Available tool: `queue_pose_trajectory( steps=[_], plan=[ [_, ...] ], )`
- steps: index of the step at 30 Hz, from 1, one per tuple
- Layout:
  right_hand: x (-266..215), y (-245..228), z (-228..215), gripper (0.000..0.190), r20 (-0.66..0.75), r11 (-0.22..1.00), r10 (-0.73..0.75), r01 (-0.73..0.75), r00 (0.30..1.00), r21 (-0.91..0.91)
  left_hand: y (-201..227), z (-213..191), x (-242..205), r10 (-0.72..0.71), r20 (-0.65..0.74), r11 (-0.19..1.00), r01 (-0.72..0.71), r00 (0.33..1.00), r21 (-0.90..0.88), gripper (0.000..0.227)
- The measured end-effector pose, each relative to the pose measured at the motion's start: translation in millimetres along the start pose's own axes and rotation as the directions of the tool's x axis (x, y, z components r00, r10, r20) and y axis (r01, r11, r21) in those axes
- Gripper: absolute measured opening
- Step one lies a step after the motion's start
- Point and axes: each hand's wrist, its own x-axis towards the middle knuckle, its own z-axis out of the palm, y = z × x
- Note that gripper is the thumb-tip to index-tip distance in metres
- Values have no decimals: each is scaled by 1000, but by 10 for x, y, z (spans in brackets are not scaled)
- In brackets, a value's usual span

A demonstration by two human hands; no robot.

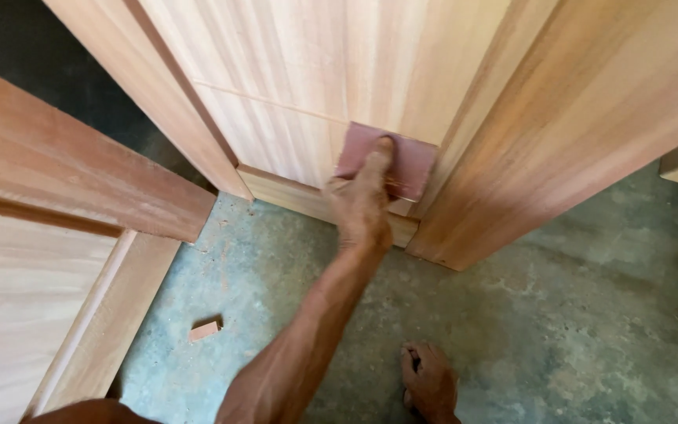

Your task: The person uses a sanding block to smooth the surface of a wooden cabinet or door. They work on the lower panel and edges, moving the block back and forth and occasionally using both hands to apply pressure.

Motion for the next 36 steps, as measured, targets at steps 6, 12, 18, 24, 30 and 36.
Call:
queue_pose_trajectory(
  steps=[6,12,18,24,30,36],
  plan=[
    [-16,24,42,13,-34,995,-84,85,996,45,26,107,-178,-18,-24,999,17,1000,-47,24],
    [-33,-93,-20,11,-7,998,-60,60,998,21,78,142,-196,-31,-50,999,29,998,-38,22],
    [-28,-32,39,13,-38,998,-61,61,997,-2,8,174,-200,-17,-46,993,11,999,-119,18],
    [-7,35,106,12,-72,992,-119,121,990,30,-10,191,-217,-34,-54,975,22,998,-219,16],
    [4,-69,66,11,-69,994,-105,107,992,24,61,121,-168,26,-38,990,-31,999,-139,17],
    [-2,82,220,13,-52,993,-77,72,996,-90,199,-38,108,-1,-69,1000,1,998,-7,26]
  ],
)
